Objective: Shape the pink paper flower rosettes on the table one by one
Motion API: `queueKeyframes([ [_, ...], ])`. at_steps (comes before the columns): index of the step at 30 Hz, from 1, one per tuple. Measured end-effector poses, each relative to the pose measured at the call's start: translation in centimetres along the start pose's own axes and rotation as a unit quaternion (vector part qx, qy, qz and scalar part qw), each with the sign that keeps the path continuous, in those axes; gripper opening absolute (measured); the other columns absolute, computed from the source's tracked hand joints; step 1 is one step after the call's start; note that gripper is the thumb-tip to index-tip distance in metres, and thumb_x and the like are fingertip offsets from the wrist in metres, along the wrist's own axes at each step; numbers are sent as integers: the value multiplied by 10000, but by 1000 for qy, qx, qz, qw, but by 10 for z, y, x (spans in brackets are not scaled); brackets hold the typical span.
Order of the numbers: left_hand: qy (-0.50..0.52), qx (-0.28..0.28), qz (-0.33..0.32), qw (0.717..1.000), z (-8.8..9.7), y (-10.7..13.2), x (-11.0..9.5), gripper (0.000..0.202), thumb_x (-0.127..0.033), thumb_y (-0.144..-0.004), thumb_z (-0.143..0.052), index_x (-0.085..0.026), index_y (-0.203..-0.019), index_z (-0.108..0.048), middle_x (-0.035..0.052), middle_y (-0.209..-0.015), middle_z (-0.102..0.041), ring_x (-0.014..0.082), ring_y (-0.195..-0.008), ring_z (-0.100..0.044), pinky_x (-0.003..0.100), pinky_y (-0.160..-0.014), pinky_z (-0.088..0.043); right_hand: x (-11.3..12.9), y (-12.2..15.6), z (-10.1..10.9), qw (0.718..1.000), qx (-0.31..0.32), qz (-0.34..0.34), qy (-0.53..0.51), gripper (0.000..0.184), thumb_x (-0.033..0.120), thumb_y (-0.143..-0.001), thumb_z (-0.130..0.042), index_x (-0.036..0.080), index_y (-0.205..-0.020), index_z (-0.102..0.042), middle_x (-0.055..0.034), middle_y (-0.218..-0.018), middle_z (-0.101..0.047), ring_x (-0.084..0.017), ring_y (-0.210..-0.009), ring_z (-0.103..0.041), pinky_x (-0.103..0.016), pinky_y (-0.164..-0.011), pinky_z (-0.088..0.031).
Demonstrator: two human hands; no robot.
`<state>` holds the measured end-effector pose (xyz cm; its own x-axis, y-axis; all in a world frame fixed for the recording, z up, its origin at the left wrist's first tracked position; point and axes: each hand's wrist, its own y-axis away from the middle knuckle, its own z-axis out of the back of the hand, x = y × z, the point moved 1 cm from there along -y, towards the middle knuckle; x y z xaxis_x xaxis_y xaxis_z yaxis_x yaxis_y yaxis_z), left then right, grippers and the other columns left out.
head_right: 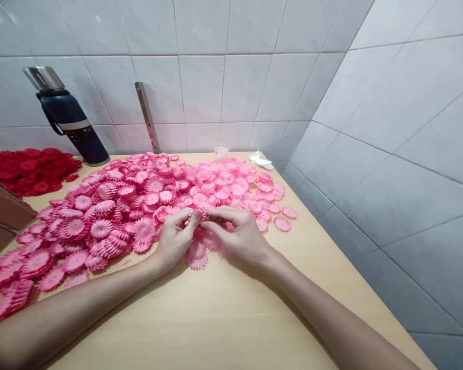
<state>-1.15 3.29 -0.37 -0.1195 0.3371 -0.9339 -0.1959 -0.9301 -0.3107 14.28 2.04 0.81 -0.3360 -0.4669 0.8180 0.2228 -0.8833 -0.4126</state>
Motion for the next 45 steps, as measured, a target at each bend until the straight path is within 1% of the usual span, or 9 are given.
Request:
queueKeyframes([
  [5,-27,19,-23,999,-1,-1,-2,334,-319,-912,-453,-156,-633,-539,18,-699,-505,139,-674,-480,260,-637,-395,-6,-1,2,992,-51,103,46,187,212,-797,-668,260,-963,-743,-61,-933,-672,-203,-833,-640,-357,-712,-544],
  [9,-46,24,-34,998,-2,-3,-2,300,-273,-924,-427,-155,-735,-628,54,-833,-561,163,-795,-531,277,-731,-427,-2,-1,1,991,-53,123,25,206,178,-792,-673,274,-960,-743,-72,-1037,-648,-217,-957,-619,-382,-788,-543],
  [14,-59,31,-31,997,-2,-3,0,277,-270,-925,-431,-164,-821,-665,63,-885,-579,170,-844,-545,285,-783,-434,6,1,0,994,-65,83,20,125,185,-789,-665,249,-847,-756,-61,-920,-682,-205,-860,-643,-374,-755,-547],
  [21,-54,-14,-41,998,-1,1,-5,344,-340,-925,-433,-161,-728,-652,43,-805,-562,153,-767,-529,262,-708,-425,5,-2,4,998,-58,6,-23,67,227,-770,-687,222,-751,-750,-61,-828,-669,-193,-777,-636,-341,-682,-550],
  [25,-60,-40,-51,996,0,4,-7,298,-319,-928,-438,-173,-900,-698,48,-849,-570,153,-803,-534,264,-737,-428,7,-4,5,996,-45,-28,-65,54,241,-755,-707,224,-751,-758,-59,-823,-669,-183,-759,-634,-316,-642,-552],
  [30,-61,-65,-60,994,1,7,-6,313,-304,-918,-465,-173,-1133,-651,61,-908,-583,152,-802,-548,264,-717,-448,8,-6,6,995,-34,-31,-87,55,232,-740,-723,226,-773,-766,-62,-833,-678,-181,-755,-640,-308,-628,-551],
  [39,-32,-82,-75,993,1,7,-11,261,-291,-909,-485,-183,-966,-715,65,-883,-660,145,-764,-602,259,-692,-479,10,-6,7,995,-36,-49,-81,56,276,-722,-740,234,-747,-768,-64,-800,-679,-188,-731,-639,-305,-591,-540],
  [42,-22,-80,-88,993,1,7,-9,268,-290,-911,-477,-178,-977,-712,69,-886,-658,133,-702,-601,254,-646,-487,12,-7,8,994,-51,-51,-76,46,277,-711,-747,242,-732,-768,-60,-769,-677,-189,-714,-636,-313,-593,-538],
  [45,-37,-84,-108,990,1,7,-7,253,-272,-906,-489,-197,-1016,-704,72,-919,-661,151,-772,-617,265,-684,-498,11,-9,9,993,-57,-59,-82,59,288,-701,-751,236,-724,-767,-61,-770,-681,-195,-720,-637,-323,-607,-541],
])
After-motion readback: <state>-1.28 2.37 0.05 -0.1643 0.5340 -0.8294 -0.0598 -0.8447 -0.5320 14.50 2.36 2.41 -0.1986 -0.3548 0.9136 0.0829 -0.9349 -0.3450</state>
